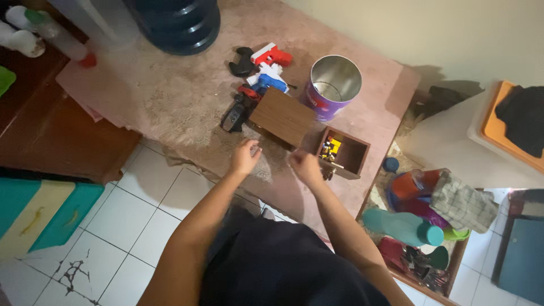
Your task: The person picks up several toy pieces, a toy car, and a toy gun from a table and places them into a wooden box and a purple tin container, then closes the wooden box.
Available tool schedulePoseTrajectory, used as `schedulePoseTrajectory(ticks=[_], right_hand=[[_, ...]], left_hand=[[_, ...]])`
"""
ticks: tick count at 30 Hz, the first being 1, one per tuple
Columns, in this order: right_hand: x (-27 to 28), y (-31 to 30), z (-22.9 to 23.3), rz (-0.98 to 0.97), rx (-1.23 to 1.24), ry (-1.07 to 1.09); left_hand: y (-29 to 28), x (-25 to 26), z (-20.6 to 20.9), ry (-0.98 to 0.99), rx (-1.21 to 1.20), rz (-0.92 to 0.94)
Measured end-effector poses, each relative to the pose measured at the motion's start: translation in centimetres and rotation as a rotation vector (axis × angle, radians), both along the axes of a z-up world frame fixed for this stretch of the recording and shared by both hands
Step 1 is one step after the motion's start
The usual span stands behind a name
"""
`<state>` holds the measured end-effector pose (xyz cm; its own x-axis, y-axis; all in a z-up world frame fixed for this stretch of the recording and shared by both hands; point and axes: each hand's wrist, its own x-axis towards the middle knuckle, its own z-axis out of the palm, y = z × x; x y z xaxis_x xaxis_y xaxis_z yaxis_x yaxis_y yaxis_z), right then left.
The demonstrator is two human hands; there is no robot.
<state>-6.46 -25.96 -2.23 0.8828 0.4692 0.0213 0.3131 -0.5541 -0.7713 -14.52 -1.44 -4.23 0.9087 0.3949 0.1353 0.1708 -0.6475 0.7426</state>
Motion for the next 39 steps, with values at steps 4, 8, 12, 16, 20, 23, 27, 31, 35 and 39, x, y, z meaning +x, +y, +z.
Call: schedulePoseTrajectory(ticks=[4, 8, 12, 16, 20, 23, 27, 31, 35, 39], right_hand=[[-1.2, 2.9, -2.8, 0.060, -0.046, 0.135], [-0.9, 5.7, -4.7, 0.045, -0.055, 0.163], [0.0, 9.2, -6.4, -0.017, 0.065, 0.199], [1.2, 11.8, -7.6, -0.212, 0.033, 0.087], [1.9, 12.9, -8.5, -0.170, 0.302, -0.079], [2.1, 14.1, -8.9, -0.318, 0.005, 0.184], [2.1, 15.0, -9.3, -0.389, 0.177, -0.077], [2.3, 16.0, -9.2, -0.469, -0.017, -0.060], [2.3, 16.5, -9.3, -0.484, 0.133, -0.050], [1.9, 16.9, -9.5, -0.539, 0.164, -0.080]], left_hand=[[0.6, -0.9, 0.4, -0.002, -0.009, 0.010], [0.4, -0.3, 0.8, 0.203, -0.052, -0.044], [0.5, 1.2, 0.5, 0.076, 0.071, -0.171], [1.4, 3.2, 0.7, 0.030, 0.088, -0.201], [2.6, 4.6, 1.4, 0.126, 0.048, -0.298], [3.1, 4.8, 0.9, 0.040, 0.041, -0.346], [3.6, 6.0, -1.3, 0.089, 0.112, -0.355], [4.2, 7.1, -4.1, 0.277, -0.100, -0.397], [4.5, 7.3, -5.5, 0.065, -0.052, -0.410], [4.6, 6.3, -5.8, 0.059, -0.147, -0.422]])
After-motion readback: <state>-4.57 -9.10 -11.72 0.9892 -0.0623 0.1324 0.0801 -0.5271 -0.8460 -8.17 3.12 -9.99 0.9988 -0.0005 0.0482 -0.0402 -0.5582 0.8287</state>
